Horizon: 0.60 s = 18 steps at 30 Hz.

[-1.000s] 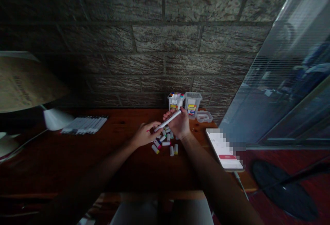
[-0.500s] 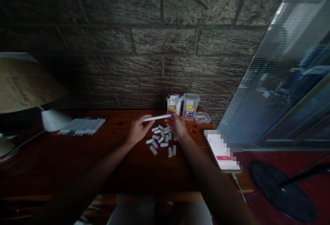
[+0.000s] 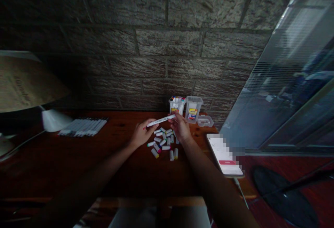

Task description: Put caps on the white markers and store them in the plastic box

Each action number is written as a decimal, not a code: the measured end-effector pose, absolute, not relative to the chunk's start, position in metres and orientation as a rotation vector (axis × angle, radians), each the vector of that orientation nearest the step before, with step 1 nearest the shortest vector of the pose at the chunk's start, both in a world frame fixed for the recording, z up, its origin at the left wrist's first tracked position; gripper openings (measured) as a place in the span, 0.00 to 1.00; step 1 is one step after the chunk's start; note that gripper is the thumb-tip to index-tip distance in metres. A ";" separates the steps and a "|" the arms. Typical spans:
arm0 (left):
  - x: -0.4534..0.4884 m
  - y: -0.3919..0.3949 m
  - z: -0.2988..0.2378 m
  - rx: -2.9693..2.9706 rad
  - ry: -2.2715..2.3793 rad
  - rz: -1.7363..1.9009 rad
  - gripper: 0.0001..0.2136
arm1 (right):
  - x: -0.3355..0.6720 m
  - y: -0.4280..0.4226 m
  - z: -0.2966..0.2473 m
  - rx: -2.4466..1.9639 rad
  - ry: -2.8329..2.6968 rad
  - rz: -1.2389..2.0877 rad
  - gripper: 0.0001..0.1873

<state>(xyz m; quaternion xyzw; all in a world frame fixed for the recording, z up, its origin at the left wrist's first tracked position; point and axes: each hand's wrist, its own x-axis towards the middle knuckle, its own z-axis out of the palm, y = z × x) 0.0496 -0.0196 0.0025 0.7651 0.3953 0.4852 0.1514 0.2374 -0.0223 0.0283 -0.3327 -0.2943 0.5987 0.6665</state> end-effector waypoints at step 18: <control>0.050 -0.021 0.004 2.212 1.130 1.377 0.10 | 0.239 -0.022 0.029 -0.769 -0.653 1.398 0.10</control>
